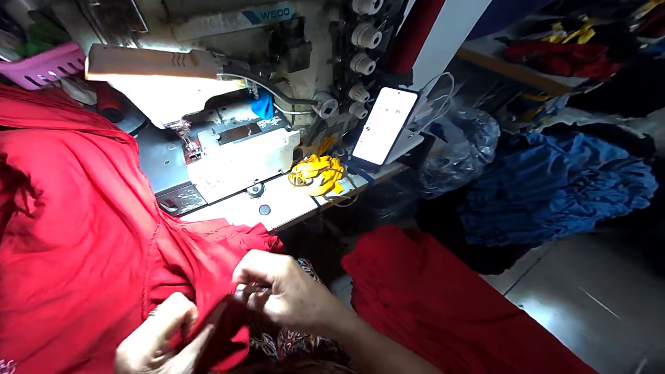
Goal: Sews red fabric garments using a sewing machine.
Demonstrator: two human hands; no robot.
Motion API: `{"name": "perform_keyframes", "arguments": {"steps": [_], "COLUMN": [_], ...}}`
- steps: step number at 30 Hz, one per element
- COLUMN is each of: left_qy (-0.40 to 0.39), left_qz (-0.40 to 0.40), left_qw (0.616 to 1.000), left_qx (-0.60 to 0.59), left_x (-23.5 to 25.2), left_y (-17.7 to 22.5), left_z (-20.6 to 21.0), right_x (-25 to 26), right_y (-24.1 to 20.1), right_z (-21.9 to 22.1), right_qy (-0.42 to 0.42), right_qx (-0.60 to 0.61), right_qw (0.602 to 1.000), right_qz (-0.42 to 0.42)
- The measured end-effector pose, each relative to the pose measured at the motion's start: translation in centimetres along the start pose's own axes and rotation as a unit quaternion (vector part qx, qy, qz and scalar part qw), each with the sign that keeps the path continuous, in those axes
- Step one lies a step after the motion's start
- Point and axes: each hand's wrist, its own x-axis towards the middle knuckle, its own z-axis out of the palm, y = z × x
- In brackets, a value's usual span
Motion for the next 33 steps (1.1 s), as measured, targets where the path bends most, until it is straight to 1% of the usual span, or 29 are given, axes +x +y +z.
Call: {"name": "perform_keyframes", "arguments": {"steps": [1,2,4,5,6,8,9,10,11,13,15,17,18,19,21,24,26,27,29,31,33], "left_qy": [0.025,0.066,0.096,0.075,0.049,-0.017,-0.024,-0.008,0.017,0.068,0.103,0.135,0.146,0.154,0.169,0.181,0.179,0.185,0.194,0.181,0.148], "left_qz": [0.004,0.005,0.013,0.015,0.018,0.021,0.020,0.012,-0.011,-0.071,-0.132,-0.197,-0.228,-0.254,-0.278,-0.282,-0.275,-0.267,-0.223,-0.170,-0.107], "left_qw": [0.999,0.998,0.995,0.997,0.996,0.988,0.981,0.974,0.964,0.929,0.871,0.800,0.772,0.752,0.739,0.747,0.773,0.794,0.846,0.893,0.930], "left_qx": [0.020,0.018,-0.003,-0.029,-0.069,-0.154,-0.192,-0.228,-0.264,-0.358,-0.462,-0.551,-0.576,-0.588,-0.590,-0.574,-0.542,-0.514,-0.444,-0.377,-0.320], "left_x": [0.2,0.4,0.4,0.2,0.4,0.9,1.1,1.2,1.4,1.6,1.7,1.9,2.1,2.5,3.1,3.4,3.3,3.3,3.0,2.6,2.1], "left_y": [-0.3,-0.3,-0.7,-0.5,0.8,3.1,3.3,3.0,2.6,1.7,1.3,1.6,1.8,2.0,1.8,0.7,-0.1,-0.4,-0.8,-1.2,-1.5], "left_z": [-0.7,-1.2,-1.6,-1.6,-1.1,-0.2,0.0,0.0,-0.3,-1.2,-1.5,-1.1,-0.9,-0.8,-0.6,-0.4,-1.0,-1.5,-2.6,-3.5,-4.1], "right_x": [0.0,-0.1,0.0,0.2,0.4,1.3,1.7,2.1,2.3,2.8,2.6,2.6,2.7,2.9,3.4,4.4,4.9,5.1,5.3,5.3,5.1], "right_y": [0.3,0.7,0.6,0.1,-0.4,-1.2,-1.0,-0.5,0.2,1.8,2.6,2.6,2.5,2.3,1.8,1.4,1.3,1.2,0.8,0.6,0.7], "right_z": [-0.8,-1.4,-1.7,-1.1,-0.3,1.2,1.5,1.4,0.9,-0.4,-1.1,-0.7,-0.4,-0.3,0.0,-0.1,0.0,0.0,0.4,0.8,1.0], "right_qy": [0.023,0.041,0.053,0.048,0.045,0.053,0.069,0.082,0.092,0.115,0.116,0.112,0.102,0.096,0.092,0.077,0.083,0.093,0.132,0.156,0.139], "right_qx": [-0.018,-0.039,-0.101,-0.137,-0.163,-0.164,-0.152,-0.135,-0.103,-0.002,0.139,0.306,0.371,0.419,0.472,0.487,0.480,0.474,0.446,0.383,0.313], "right_qw": [0.999,0.998,0.993,0.989,0.985,0.982,0.983,0.986,0.990,0.992,0.975,0.930,0.904,0.882,0.854,0.848,0.853,0.856,0.865,0.894,0.932], "right_qz": [0.014,0.020,0.000,-0.021,-0.046,-0.074,-0.072,-0.048,-0.013,0.052,0.127,0.172,0.185,0.195,0.199,0.195,0.187,0.185,0.185,0.172,0.118]}}
